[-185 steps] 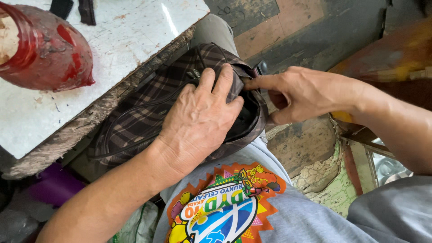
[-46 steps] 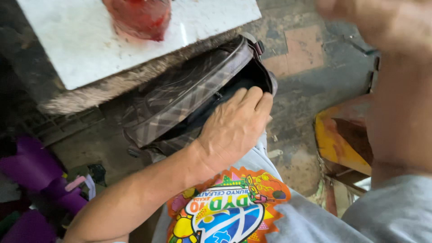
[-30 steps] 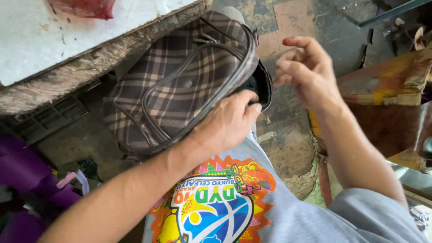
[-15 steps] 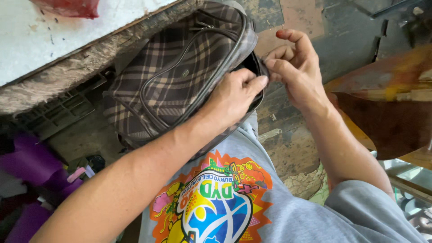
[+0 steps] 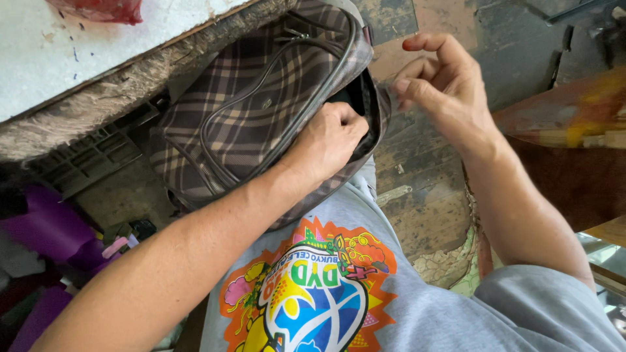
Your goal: The person repairs a plaid shoulder bag by applying a red adhesive from a jar to the bag's edge and pressing it down. They use a utility knife to trim excess material and repeatedly smooth the edge with their fingers.
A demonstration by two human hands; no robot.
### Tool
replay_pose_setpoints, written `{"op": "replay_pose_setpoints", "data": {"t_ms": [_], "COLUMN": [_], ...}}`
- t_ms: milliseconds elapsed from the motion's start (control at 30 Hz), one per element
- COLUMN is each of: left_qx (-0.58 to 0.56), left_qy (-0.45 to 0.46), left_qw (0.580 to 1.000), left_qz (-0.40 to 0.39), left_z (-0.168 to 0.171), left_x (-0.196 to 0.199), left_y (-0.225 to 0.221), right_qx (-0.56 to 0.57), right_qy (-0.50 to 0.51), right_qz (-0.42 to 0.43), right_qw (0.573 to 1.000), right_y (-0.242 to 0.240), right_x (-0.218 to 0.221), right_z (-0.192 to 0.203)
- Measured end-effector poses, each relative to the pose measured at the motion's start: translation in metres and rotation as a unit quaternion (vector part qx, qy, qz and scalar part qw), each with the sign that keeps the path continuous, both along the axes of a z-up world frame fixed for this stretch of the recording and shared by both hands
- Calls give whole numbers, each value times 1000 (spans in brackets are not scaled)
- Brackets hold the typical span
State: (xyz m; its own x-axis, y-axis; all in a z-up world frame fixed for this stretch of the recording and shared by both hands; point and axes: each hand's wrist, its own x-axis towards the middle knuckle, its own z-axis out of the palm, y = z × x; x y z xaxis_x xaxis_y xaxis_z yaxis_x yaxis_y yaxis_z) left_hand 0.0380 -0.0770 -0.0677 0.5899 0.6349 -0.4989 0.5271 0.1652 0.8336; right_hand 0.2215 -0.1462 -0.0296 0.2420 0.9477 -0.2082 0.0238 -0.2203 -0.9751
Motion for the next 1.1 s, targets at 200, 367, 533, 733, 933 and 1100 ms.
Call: {"op": "replay_pose_setpoints", "data": {"t_ms": [200, 367, 533, 733, 933, 1100], "left_qx": [-57, -14, -34, -62, -28, -37], "left_qy": [40, 1, 3, 16, 36, 42], "left_qw": [998, 1000, 999, 998, 999, 998], "left_qz": [7, -8, 1, 14, -7, -1], "left_z": [13, -1, 0, 10, 7, 3], "left_x": [-2, -1, -1, -4, -2, 0], "left_y": [5, -2, 0, 1, 2, 0], "right_qx": [35, -47, -8, 27, 92, 148], "right_qy": [-112, -202, -323, -404, -623, -738], "right_qz": [114, 261, 361, 390, 370, 375], "right_qw": [987, 943, 875, 827, 683, 541], "right_y": [4, 24, 39, 41, 35, 47], "right_x": [17, 17, 13, 13, 17, 22], "right_z": [16, 41, 49, 48, 41, 32]}}
